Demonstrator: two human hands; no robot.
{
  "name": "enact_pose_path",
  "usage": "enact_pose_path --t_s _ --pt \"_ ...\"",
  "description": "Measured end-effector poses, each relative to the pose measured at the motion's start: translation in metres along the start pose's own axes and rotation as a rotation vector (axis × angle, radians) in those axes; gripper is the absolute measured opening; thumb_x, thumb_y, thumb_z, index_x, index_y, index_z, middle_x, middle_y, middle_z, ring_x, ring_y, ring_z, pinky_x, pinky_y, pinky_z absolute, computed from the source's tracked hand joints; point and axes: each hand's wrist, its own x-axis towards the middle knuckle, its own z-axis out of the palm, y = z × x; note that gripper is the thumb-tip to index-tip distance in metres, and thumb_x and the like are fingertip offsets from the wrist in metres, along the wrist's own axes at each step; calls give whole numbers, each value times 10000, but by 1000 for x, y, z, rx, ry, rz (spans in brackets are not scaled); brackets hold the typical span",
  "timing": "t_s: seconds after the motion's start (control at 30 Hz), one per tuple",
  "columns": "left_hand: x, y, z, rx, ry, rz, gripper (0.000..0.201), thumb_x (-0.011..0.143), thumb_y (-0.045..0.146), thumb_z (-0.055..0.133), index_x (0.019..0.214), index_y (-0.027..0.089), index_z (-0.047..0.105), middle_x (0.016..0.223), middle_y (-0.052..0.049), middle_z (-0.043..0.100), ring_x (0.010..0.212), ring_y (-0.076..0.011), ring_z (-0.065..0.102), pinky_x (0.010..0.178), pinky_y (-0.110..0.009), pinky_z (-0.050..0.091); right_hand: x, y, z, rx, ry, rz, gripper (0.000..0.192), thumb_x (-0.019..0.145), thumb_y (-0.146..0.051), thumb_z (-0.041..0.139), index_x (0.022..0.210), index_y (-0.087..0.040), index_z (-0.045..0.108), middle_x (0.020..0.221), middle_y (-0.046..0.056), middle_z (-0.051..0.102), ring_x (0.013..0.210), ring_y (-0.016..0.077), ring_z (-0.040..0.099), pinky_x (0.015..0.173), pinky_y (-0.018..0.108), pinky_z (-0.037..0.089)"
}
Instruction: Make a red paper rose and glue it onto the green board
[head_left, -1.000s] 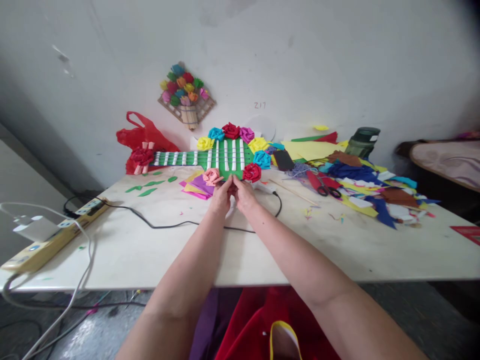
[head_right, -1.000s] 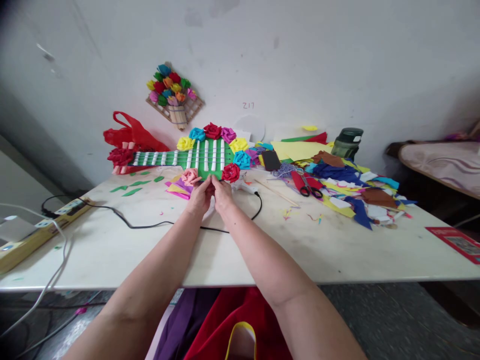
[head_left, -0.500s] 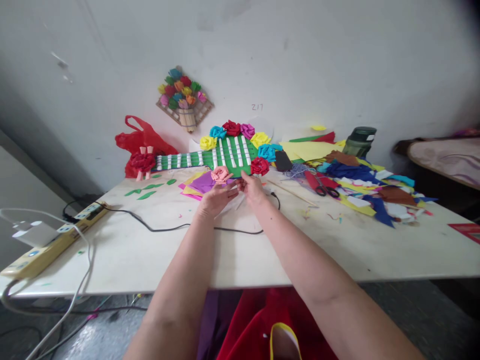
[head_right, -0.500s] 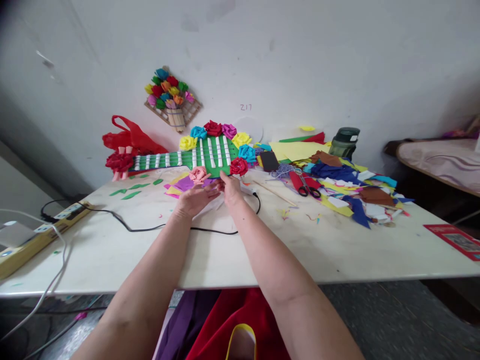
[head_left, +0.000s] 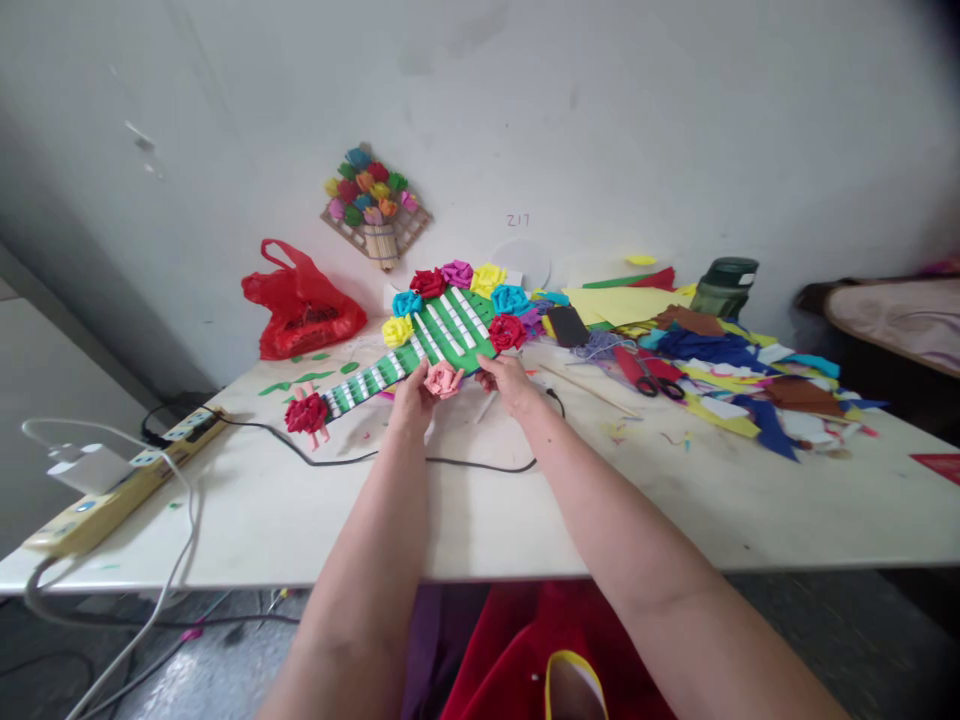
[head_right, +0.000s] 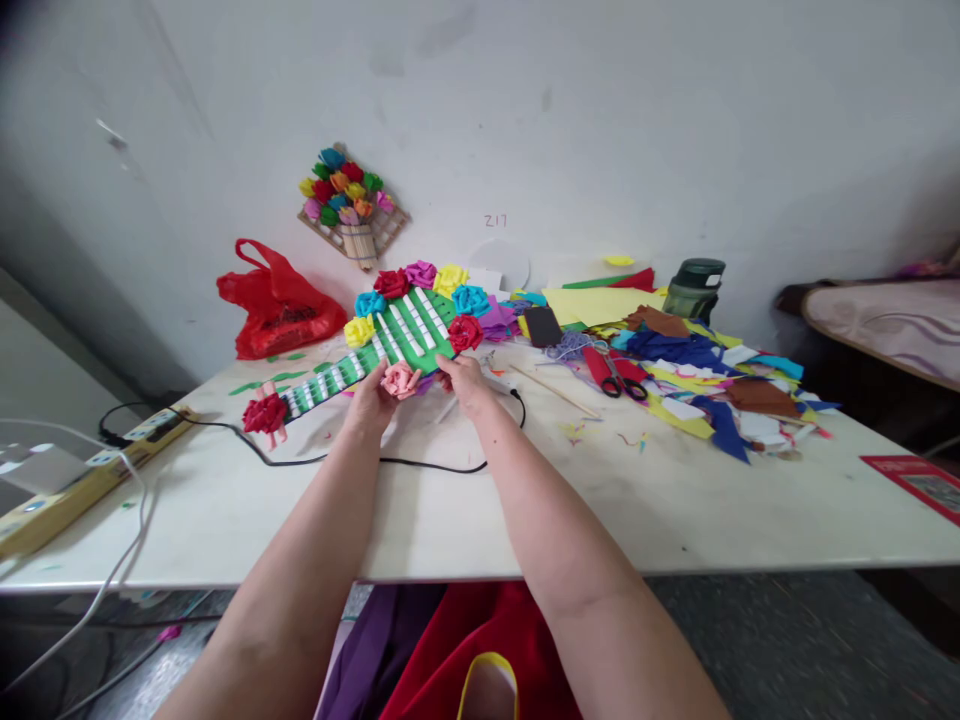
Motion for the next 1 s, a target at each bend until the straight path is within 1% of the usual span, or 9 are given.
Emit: enact_pose_path --t_s 0.07,0.17,0.33,0.47,0.57,0.63,0.7,0.83,1.0 --pt "-1 -2 2 17 40 55 253 763 292 673 940 124 608 702 -28 665 598 -140 636 557 -239 525 0 1 -1 -4 13 16 323 679 -348 732 513 -159 528 417 -20 541 368 72 423 359 192 326" --pt "-2 -3 4 30 45 58 291 763 310 684 967 115 611 706 -36 669 605 -149 648 562 -250 538 2 1 -4 -5 16 48 287 714 -307 706 539 -161 531 442 -7 566 369 78 432 350 193 341" --pt "1 -2 0 1 29 56 198 794 233 634 957 121 619 747 -42 687 625 -154 654 602 -279 563 4 1 -8 -3 -2 83 248 766 -260 661 574 -153 548 450 2 568 377 90 454 339 196 358" --pt "3 -2 -2 3 3 47 154 813 183 601 953 121 618 732 -38 685 624 -152 656 617 -283 569 4 1 -9 -3 -3 81 297 746 -358 697 584 -156 551 470 3 576 377 90 461 344 205 376" --pt "2 2 0 -49 64 28 146 842 183 563 960 116 615 699 -41 673 610 -149 652 596 -272 562 2 3 -8 -35 -71 65 338 727 -433 697 591 -150 574 504 8 595 377 84 469 356 208 387" --pt "1 5 1 -92 105 7 148 871 207 524 934 111 618 676 -48 663 618 -157 658 598 -274 559 1 5 -7 -76 -124 44 318 717 -403 704 581 -141 586 498 0 587 372 74 466 360 199 379" --pt "2 8 1 -122 128 1 173 892 230 496 892 109 619 670 -54 660 646 -168 671 614 -280 562 0 6 -5 -103 -125 21 278 707 -342 711 567 -137 586 477 -16 566 362 62 453 357 188 364" --pt "5 9 -2 -156 123 32 166 896 225 497 835 117 608 716 -58 684 679 -170 688 634 -280 572 1 6 -5 -99 15 -3 247 738 -289 667 562 -146 568 441 -45 519 331 49 409 335 182 332" --pt "7 6 -3 -140 127 82 103 871 192 533 827 127 600 685 -39 683 592 -150 669 597 -273 573 8 5 -9 1 251 -46 354 796 -366 601 523 -178 475 415 -62 459 307 47 359 302 188 291"
